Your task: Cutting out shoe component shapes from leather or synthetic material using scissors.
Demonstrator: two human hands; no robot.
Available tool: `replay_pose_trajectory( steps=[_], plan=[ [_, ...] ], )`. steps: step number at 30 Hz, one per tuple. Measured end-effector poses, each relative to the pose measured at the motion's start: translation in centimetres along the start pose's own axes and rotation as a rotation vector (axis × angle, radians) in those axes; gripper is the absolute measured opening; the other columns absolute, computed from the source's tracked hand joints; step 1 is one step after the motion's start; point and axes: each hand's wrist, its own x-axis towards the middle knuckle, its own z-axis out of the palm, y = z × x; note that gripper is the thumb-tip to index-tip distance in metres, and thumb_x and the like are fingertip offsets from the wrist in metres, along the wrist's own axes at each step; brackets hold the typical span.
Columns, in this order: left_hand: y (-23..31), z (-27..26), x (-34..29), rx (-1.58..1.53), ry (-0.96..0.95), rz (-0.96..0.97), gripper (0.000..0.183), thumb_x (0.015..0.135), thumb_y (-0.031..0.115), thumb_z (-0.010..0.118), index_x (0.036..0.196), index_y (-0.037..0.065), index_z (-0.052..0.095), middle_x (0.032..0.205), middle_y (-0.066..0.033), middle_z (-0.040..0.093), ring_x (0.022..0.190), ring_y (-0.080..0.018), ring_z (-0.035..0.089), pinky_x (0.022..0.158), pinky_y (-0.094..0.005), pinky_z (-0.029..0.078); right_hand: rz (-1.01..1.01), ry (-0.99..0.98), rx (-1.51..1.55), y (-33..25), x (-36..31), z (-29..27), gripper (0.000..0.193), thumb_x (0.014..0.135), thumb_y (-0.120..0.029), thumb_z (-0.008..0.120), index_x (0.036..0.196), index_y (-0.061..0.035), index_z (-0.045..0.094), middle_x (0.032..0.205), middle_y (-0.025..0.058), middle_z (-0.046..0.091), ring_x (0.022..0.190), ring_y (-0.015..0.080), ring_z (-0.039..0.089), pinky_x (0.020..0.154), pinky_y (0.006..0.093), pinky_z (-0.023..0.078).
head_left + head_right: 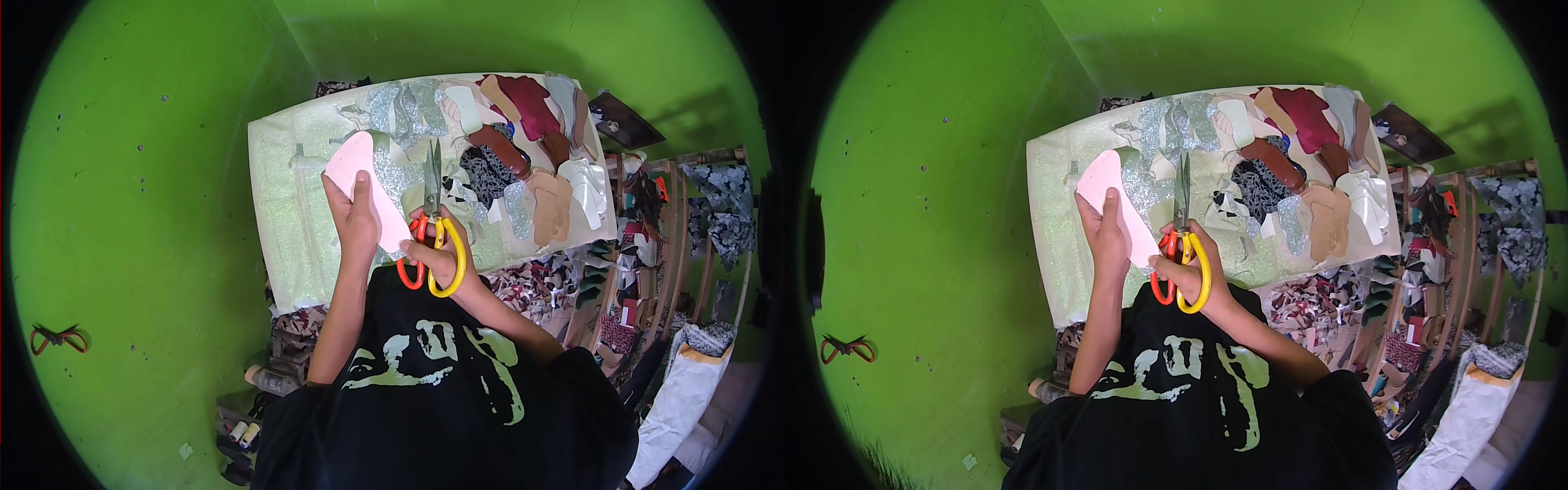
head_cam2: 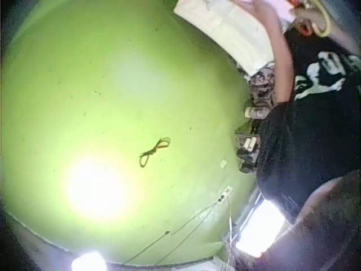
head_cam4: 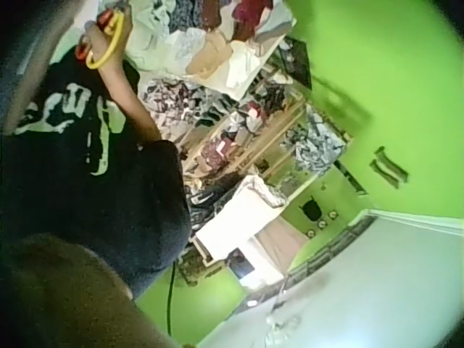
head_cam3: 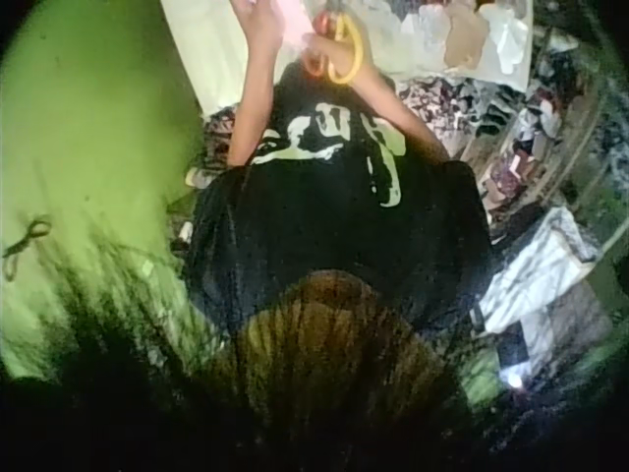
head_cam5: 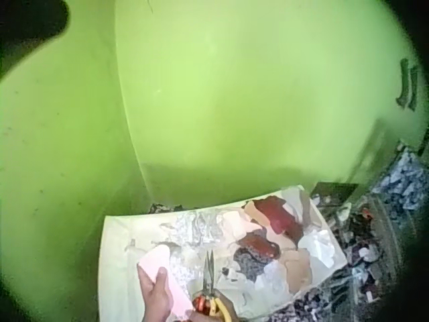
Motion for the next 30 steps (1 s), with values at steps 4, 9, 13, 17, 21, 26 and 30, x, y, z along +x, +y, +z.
replay_pose_trajectory(
  steps=[4,9,13,17,21,26,30],
  plan=[
    [0.7,-0.5,0.6,0.137,0.040,0.096,0.061,0.101,0.016,0.054,0.148,-0.005,0.021,0.138,-0.0158,0.045,0.122,-0.0193,0.045,0.106,-0.0312,0.034,-0.079,-0.126,-0.170,1.2,-0.2,-2.2,0.057,0.075,-0.016,0.084,0.115,-0.0022,0.046,0.086,0.0041,0.055,0.076,0.0107,0.055,0.070,0.0261,0.048],
    [2.0,-0.4,0.9,0.221,0.054,0.189,0.057,0.102,0.016,0.053,0.146,-0.005,0.024,0.136,-0.0168,0.046,0.122,-0.0204,0.046,0.106,-0.0312,0.033,0.033,-0.285,-0.325,2.6,-1.3,-6.4,0.083,0.071,-0.041,0.087,0.126,-0.0062,0.036,0.105,0.0025,0.050,0.094,0.0111,0.052,0.082,0.0282,0.045],
    [2.6,0.9,0.5,0.237,-0.044,0.252,0.044,0.102,0.017,0.052,0.137,-0.003,0.034,0.127,-0.0162,0.050,0.117,-0.0194,0.049,0.103,-0.0316,0.035,0.101,-0.427,-0.341,-0.4,-2.5,-5.5,0.087,0.070,-0.059,0.083,0.121,-0.0052,0.036,0.101,0.0043,0.051,0.088,0.0128,0.052,0.080,0.0281,0.046],
    [2.8,1.8,-0.2,0.291,-0.063,0.271,0.036,0.103,0.017,0.052,0.130,-0.001,0.037,0.119,-0.0147,0.053,0.111,-0.0185,0.051,0.099,-0.0326,0.038,0.003,-0.476,-0.485,-1.9,-2.9,-3.8,0.085,0.071,-0.074,0.072,0.104,-0.0056,0.033,0.094,0.0072,0.051,0.078,0.0145,0.051,0.072,0.0291,0.047],
    [3.1,1.7,-0.1,0.373,-0.069,0.323,0.036,0.103,0.018,0.051,0.129,-0.002,0.037,0.114,-0.0145,0.054,0.107,-0.0184,0.052,0.096,-0.0325,0.040,-0.077,-0.432,-0.544,-1.9,-2.9,-3.7,0.081,0.077,-0.066,0.071,0.108,-0.0022,0.034,0.086,0.0092,0.054,0.070,0.0187,0.054,0.067,0.0333,0.048],
    [3.6,1.6,-0.3,0.380,-0.103,0.344,0.036,0.103,0.018,0.051,0.129,-0.002,0.036,0.114,-0.0150,0.054,0.106,-0.0184,0.053,0.095,-0.0321,0.041,-0.075,-0.453,-0.623,-1.8,-2.9,-3.5,0.070,0.087,-0.062,0.062,0.106,-0.0018,0.034,0.082,0.0129,0.054,0.069,0.0256,0.054,0.068,0.0376,0.047],
    [3.3,1.3,-0.2,0.373,-0.082,0.330,0.036,0.103,0.018,0.051,0.129,-0.002,0.036,0.115,-0.0150,0.053,0.107,-0.0188,0.052,0.096,-0.0326,0.041,-0.136,-0.356,-0.727,-2.8,-3.3,-2.6,0.078,0.085,-0.079,0.042,0.099,-0.0028,0.036,0.080,0.0100,0.054,0.066,0.0216,0.053,0.061,0.0340,0.044]
  ],
)
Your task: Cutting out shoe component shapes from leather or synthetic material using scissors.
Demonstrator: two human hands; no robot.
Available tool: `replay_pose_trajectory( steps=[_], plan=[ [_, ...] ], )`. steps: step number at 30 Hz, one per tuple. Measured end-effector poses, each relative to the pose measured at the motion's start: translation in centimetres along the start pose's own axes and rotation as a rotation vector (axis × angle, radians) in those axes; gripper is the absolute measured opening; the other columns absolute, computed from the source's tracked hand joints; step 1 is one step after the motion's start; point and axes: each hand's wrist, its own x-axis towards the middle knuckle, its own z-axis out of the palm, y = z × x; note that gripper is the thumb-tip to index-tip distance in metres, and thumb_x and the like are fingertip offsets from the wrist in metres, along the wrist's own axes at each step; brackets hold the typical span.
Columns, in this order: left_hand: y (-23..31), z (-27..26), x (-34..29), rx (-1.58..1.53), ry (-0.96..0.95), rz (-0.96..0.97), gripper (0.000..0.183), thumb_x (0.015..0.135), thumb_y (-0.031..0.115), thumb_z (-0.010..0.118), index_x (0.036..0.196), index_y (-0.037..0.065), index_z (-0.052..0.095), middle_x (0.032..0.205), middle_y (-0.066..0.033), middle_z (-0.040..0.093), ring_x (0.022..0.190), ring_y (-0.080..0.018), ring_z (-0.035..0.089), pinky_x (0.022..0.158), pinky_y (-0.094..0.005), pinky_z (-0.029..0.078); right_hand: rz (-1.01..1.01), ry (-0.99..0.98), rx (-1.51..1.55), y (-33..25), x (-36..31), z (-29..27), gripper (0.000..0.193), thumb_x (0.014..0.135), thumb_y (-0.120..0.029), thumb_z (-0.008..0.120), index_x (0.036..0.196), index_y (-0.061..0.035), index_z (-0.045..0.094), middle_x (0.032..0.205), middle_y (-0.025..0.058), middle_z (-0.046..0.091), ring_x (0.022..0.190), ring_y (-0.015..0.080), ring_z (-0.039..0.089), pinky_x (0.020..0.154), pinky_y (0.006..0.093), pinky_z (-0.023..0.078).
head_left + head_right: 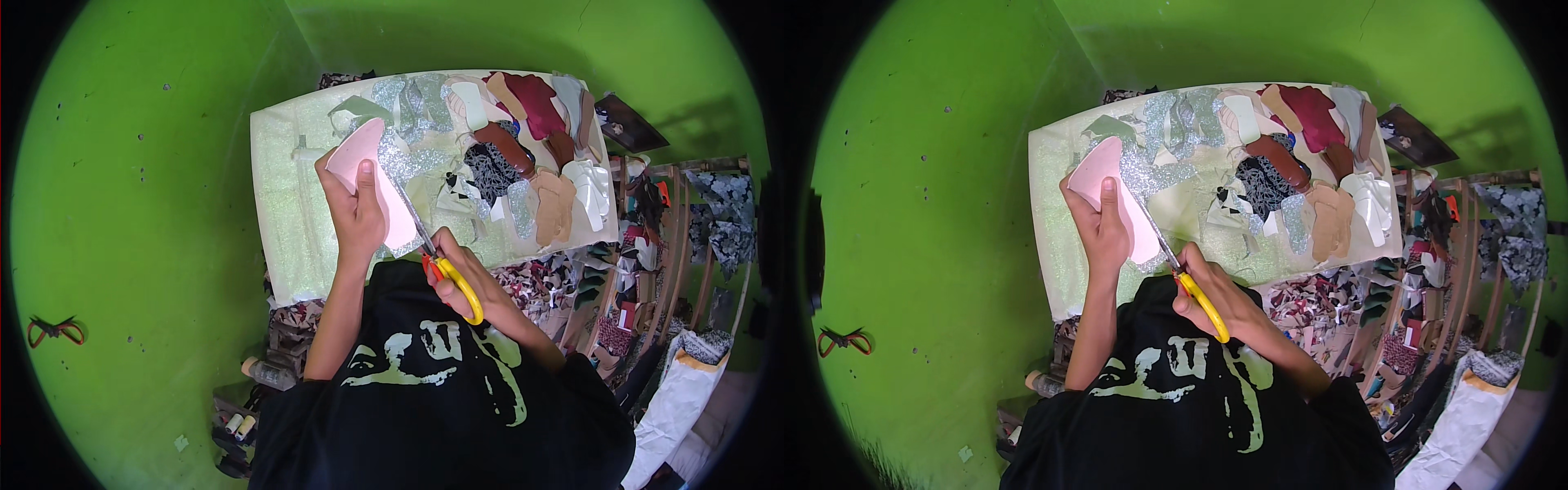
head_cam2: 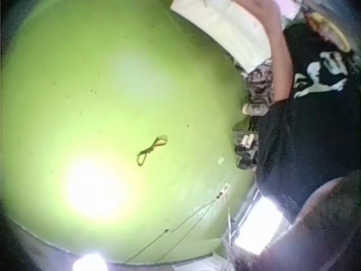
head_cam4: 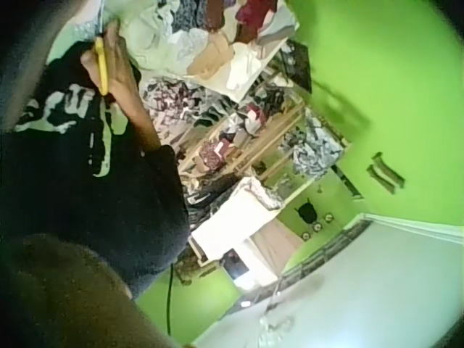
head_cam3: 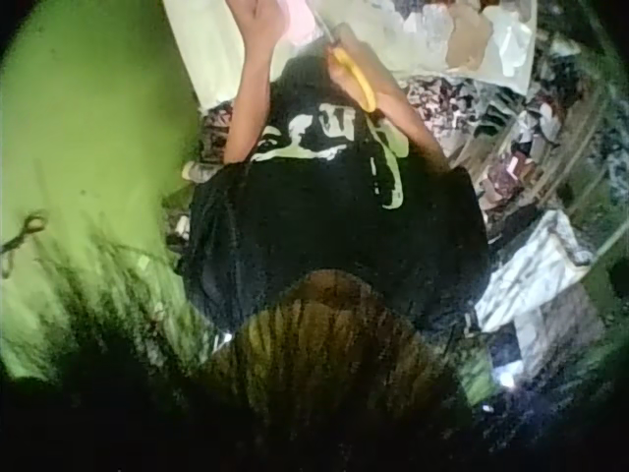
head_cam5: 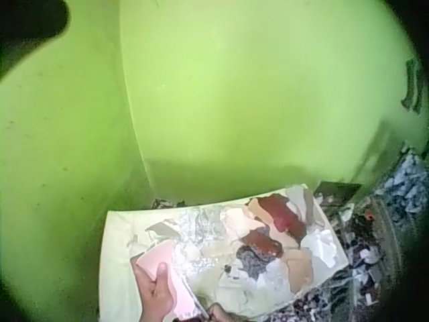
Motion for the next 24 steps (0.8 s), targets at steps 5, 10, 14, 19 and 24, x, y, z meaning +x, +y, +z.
replay_pose_trajectory(
  steps=[5,10,14,19,24],
  plan=[
    [-0.2,0.1,0.1,-0.028,0.023,-0.008,0.036,0.103,0.017,0.051,0.130,-0.002,0.036,0.116,-0.0151,0.053,0.108,-0.0191,0.052,0.097,-0.0331,0.040,-0.015,0.048,-0.058,0.0,0.0,0.2,0.075,0.085,-0.075,0.048,0.100,-0.0022,0.035,0.079,0.0107,0.053,0.067,0.0242,0.054,0.062,0.0357,0.044],
    [-0.1,0.4,-0.4,-0.017,0.019,0.001,0.035,0.103,0.017,0.050,0.129,-0.002,0.036,0.116,-0.0149,0.053,0.107,-0.0184,0.052,0.097,-0.0326,0.040,-0.010,-0.001,0.020,-0.6,0.4,0.2,0.082,0.084,-0.080,0.046,0.103,-0.0007,0.035,0.081,0.0117,0.054,0.069,0.0223,0.054,0.063,0.0357,0.045],
    [0.2,0.5,-0.4,-0.027,0.005,-0.019,0.035,0.103,0.018,0.051,0.128,-0.002,0.036,0.116,-0.0149,0.052,0.106,-0.0180,0.052,0.096,-0.0320,0.040,-0.039,0.040,-0.074,0.8,0.4,0.3,0.082,0.085,-0.081,0.042,0.103,-0.0010,0.034,0.081,0.0120,0.054,0.069,0.0224,0.054,0.064,0.0357,0.045],
    [0.0,0.5,-0.5,-0.073,0.035,-0.040,0.036,0.102,0.016,0.053,0.131,0.000,0.037,0.121,-0.0137,0.052,0.112,-0.0177,0.049,0.100,-0.0323,0.037,-0.018,-0.005,-0.110,0.0,0.2,-0.2,0.072,0.089,-0.069,0.052,0.105,-0.0012,0.033,0.082,0.0136,0.054,0.070,0.0249,0.054,0.067,0.0369,0.046],
    [0.3,0.6,-1.1,-0.103,-0.008,-0.092,0.040,0.102,0.014,0.054,0.133,-0.001,0.035,0.123,-0.0137,0.052,0.113,-0.0177,0.049,0.101,-0.0316,0.037,-0.068,0.021,-0.200,-0.8,0.8,-0.5,0.045,0.083,-0.024,0.062,0.108,-0.0006,0.032,0.080,0.0166,0.053,0.073,0.0321,0.055,0.069,0.0414,0.046]
  ],
)
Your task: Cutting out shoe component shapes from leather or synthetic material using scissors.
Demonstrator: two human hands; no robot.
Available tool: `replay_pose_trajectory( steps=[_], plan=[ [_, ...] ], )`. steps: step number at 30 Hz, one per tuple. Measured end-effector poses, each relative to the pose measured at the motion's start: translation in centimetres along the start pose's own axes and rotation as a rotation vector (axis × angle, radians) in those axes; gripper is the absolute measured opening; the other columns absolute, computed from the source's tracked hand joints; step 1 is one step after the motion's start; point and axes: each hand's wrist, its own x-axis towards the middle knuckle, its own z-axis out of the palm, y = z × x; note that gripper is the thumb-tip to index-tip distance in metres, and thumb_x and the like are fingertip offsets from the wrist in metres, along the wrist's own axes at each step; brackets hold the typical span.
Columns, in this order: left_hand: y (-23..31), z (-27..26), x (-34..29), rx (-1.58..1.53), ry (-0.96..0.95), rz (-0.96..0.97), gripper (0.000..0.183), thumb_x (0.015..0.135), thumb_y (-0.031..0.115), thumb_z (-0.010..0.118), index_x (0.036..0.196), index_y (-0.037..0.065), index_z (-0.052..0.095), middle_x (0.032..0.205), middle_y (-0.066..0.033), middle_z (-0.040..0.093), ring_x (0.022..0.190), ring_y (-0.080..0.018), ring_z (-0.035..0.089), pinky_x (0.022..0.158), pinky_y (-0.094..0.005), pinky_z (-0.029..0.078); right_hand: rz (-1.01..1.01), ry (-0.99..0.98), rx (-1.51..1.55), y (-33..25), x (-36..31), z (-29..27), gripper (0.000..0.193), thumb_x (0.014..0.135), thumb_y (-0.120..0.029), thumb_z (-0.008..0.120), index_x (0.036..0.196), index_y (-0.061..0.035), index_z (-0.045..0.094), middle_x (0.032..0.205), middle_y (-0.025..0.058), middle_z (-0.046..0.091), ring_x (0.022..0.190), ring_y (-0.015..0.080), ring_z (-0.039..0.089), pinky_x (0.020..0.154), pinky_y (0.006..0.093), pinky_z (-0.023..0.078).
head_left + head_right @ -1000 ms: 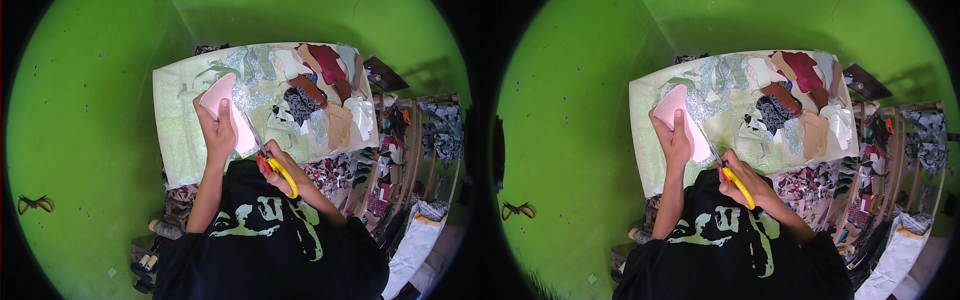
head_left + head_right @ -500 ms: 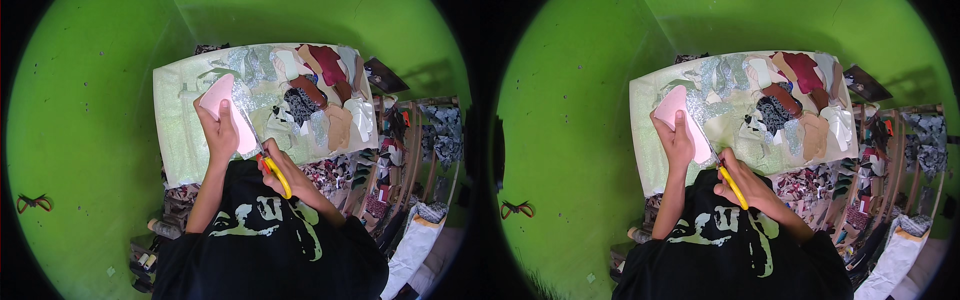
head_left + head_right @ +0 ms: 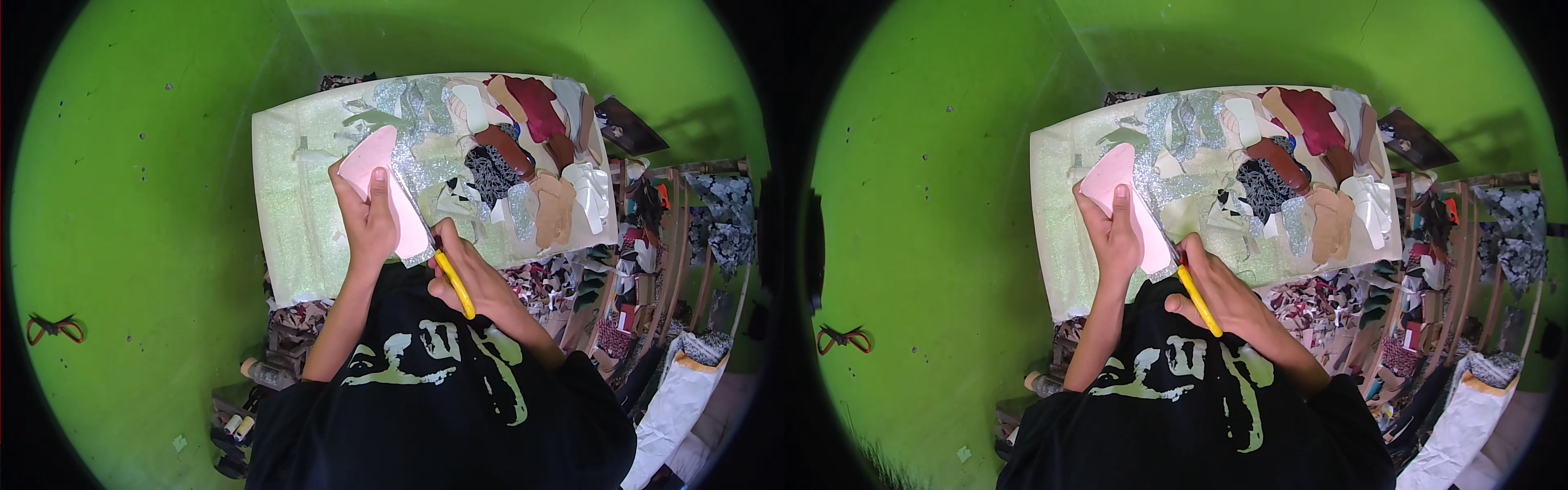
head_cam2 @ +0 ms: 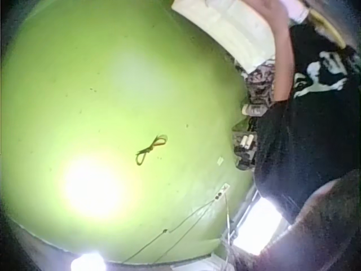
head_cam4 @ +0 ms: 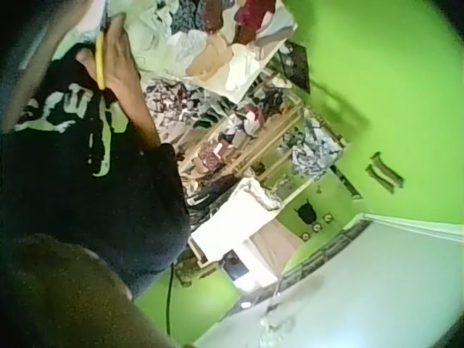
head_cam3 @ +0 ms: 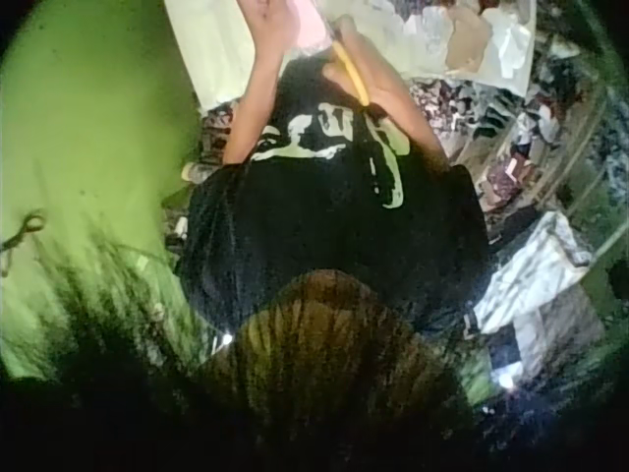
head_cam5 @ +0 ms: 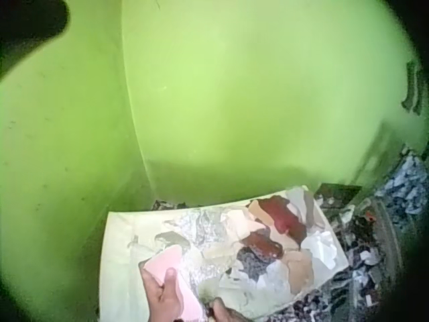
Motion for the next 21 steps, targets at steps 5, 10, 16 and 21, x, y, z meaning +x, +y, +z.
replay_pose_trajectory(
  steps=[5,10,16,21],
  plan=[
    [0.0,-0.1,0.0,-0.025,-0.005,-0.050,0.044,0.101,0.012,0.054,0.137,-0.003,0.032,0.127,-0.0142,0.051,0.116,-0.0182,0.048,0.103,-0.0308,0.036,0.065,0.003,-0.028,-0.1,-0.1,0.2,0.045,0.079,-0.015,0.061,0.111,0.0003,0.032,0.081,0.0204,0.053,0.075,0.0398,0.055,0.071,0.0461,0.045],
    [-0.6,0.2,-0.6,-0.093,-0.003,-0.078,0.035,0.102,0.012,0.053,0.130,-0.001,0.037,0.117,-0.0125,0.055,0.106,-0.0159,0.052,0.094,-0.0290,0.041,0.106,-0.037,0.001,-1.0,0.4,-0.2,0.046,0.081,-0.018,0.065,0.110,-0.0005,0.034,0.083,0.0236,0.055,0.081,0.0467,0.055,0.074,0.0481,0.045],
    [-1.2,0.9,-1.2,-0.191,0.030,-0.171,0.034,0.101,0.008,0.053,0.132,0.000,0.040,0.117,-0.0113,0.057,0.106,-0.0143,0.054,0.093,-0.0281,0.042,-0.050,0.081,0.019,3.0,1.6,1.2,0.070,0.083,-0.051,0.073,0.103,0.0051,0.035,0.081,0.0298,0.055,0.079,0.0531,0.058,0.067,0.0494,0.047],
    [-1.6,0.6,-1.4,-0.307,0.045,-0.342,0.032,0.100,0.008,0.054,0.131,0.002,0.044,0.116,-0.0091,0.058,0.104,-0.0133,0.055,0.092,-0.0282,0.044,-0.019,0.085,-0.009,3.7,1.7,1.9,0.074,0.080,-0.050,0.077,0.104,0.0061,0.035,0.084,0.0306,0.056,0.080,0.0533,0.059,0.066,0.0498,0.048]
  ],
)
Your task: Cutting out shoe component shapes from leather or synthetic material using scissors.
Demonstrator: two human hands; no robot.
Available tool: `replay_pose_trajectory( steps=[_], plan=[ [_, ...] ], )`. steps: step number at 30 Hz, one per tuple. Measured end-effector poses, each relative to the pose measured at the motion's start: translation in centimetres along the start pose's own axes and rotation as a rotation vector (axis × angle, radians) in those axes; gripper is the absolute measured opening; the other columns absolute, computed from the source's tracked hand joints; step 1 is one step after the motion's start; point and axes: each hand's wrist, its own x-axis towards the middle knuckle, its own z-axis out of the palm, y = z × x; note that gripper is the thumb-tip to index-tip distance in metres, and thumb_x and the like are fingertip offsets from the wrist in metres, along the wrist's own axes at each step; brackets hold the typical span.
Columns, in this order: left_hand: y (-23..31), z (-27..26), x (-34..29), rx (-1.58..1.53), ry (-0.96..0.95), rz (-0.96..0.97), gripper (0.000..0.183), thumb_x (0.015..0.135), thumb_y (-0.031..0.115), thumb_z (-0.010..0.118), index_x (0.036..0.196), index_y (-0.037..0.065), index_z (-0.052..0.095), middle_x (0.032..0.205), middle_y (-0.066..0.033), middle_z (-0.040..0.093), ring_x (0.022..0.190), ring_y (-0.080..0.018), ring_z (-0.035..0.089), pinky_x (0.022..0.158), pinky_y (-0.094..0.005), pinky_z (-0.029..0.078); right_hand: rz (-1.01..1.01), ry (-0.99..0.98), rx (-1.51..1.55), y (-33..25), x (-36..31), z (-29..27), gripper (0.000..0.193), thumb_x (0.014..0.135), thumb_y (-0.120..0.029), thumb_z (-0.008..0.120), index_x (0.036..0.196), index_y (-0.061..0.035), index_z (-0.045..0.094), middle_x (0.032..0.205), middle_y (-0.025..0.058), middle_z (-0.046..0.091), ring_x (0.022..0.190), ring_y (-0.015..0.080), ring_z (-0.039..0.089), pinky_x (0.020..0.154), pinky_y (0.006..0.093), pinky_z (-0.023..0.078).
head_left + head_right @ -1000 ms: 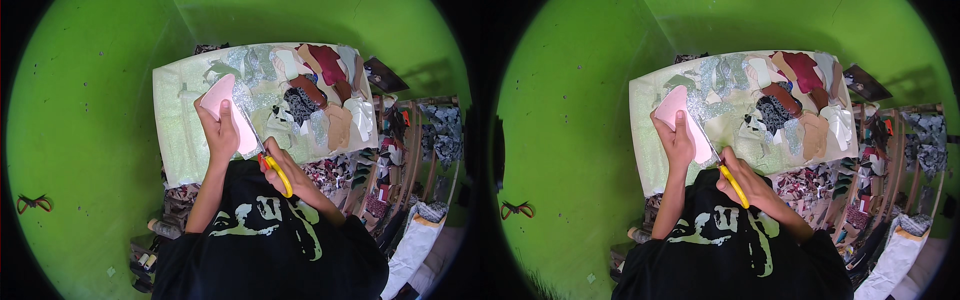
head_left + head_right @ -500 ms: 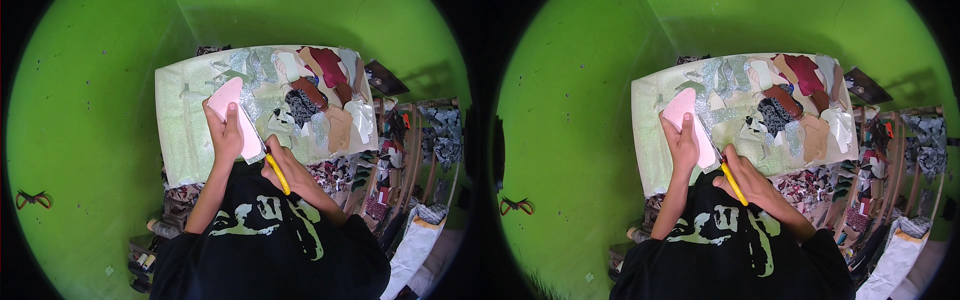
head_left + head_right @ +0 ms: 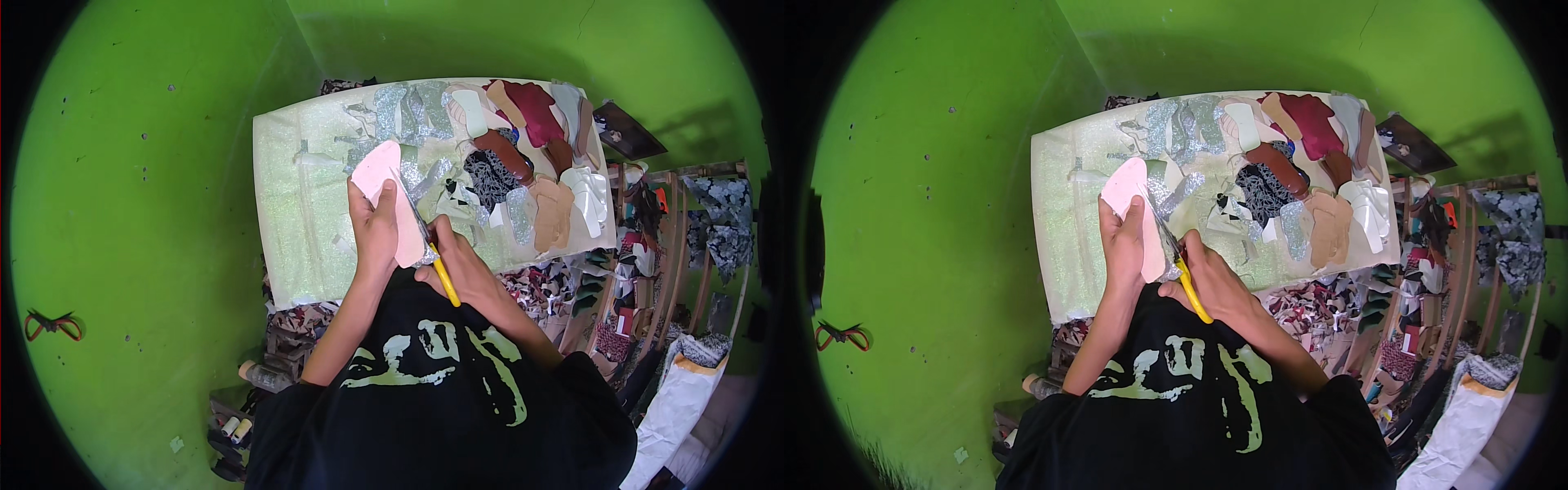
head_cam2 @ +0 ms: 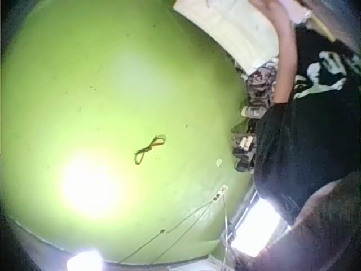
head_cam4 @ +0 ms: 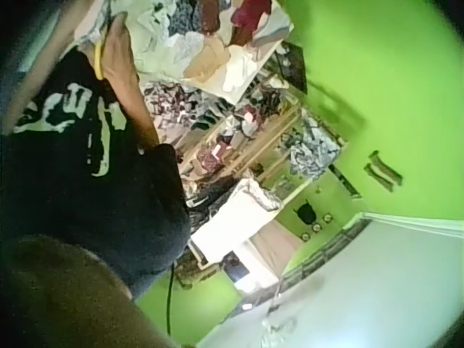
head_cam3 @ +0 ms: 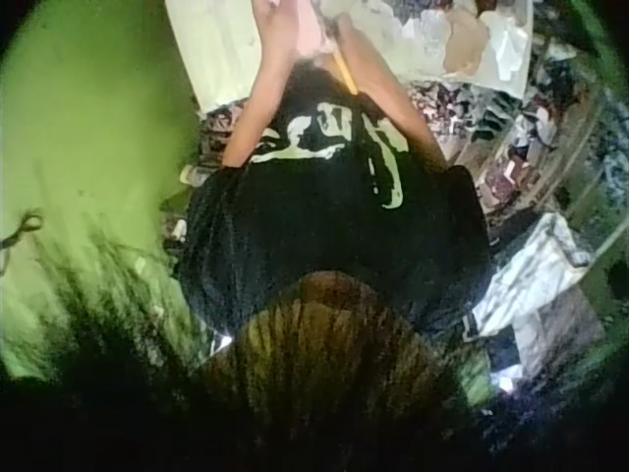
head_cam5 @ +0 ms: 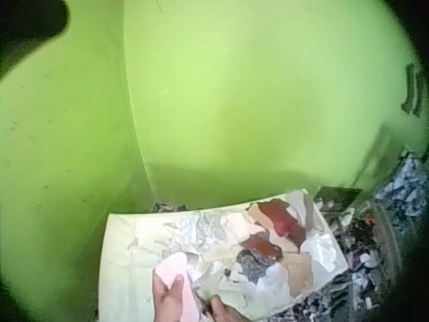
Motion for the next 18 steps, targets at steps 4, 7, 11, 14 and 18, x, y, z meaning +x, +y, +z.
replay_pose_trajectory(
  steps=[4,7,11,14,18],
  plan=[
    [-0.3,-0.2,-0.2,-0.113,-0.025,-0.106,0.034,0.100,0.007,0.054,0.133,0.004,0.045,0.121,-0.0084,0.059,0.106,-0.0141,0.057,0.092,-0.0287,0.045,-0.108,0.080,-0.048,0.3,0.3,0.2,0.077,0.072,-0.045,0.085,0.106,0.0047,0.036,0.088,0.0309,0.057,0.081,0.0537,0.059,0.068,0.0502,0.049],
    [0.0,-0.2,-0.2,-0.173,-0.023,-0.168,0.036,0.100,0.007,0.055,0.134,0.004,0.045,0.123,-0.0084,0.059,0.108,-0.0143,0.058,0.092,-0.0287,0.045,-0.011,0.060,-0.038,0.3,0.4,0.3,0.078,0.068,-0.040,0.088,0.107,0.0037,0.037,0.092,0.0317,0.056,0.084,0.0535,0.059,0.070,0.0504,0.049],
    [0.0,-0.1,-0.3,-0.180,-0.002,-0.202,0.036,0.099,0.008,0.056,0.134,0.005,0.045,0.121,-0.0079,0.059,0.107,-0.0138,0.058,0.090,-0.0286,0.046,0.026,0.050,-0.025,0.4,0.4,0.7,0.075,0.068,-0.032,0.089,0.109,0.0034,0.036,0.097,0.0322,0.056,0.088,0.0530,0.059,0.073,0.0505,0.049],
    [-0.5,0.4,-1.1,-0.072,0.014,-0.104,0.033,0.100,0.009,0.056,0.130,0.004,0.046,0.119,-0.0076,0.060,0.104,-0.0129,0.058,0.087,-0.0282,0.047,0.048,0.044,-0.027,0.6,0.6,0.7,0.074,0.068,-0.027,0.088,0.111,0.0024,0.035,0.099,0.0313,0.056,0.090,0.0525,0.059,0.074,0.0504,0.050],
    [-0.5,0.8,-1.2,0.056,0.011,-0.026,0.028,0.099,0.006,0.055,0.125,0.003,0.045,0.113,-0.0078,0.059,0.101,-0.0116,0.056,0.085,-0.0265,0.046,-0.044,0.062,0.038,0.6,0.6,0.3,0.071,0.069,-0.021,0.086,0.113,0.0016,0.034,0.099,0.0300,0.057,0.090,0.0526,0.060,0.074,0.0506,0.050]
  ],
)
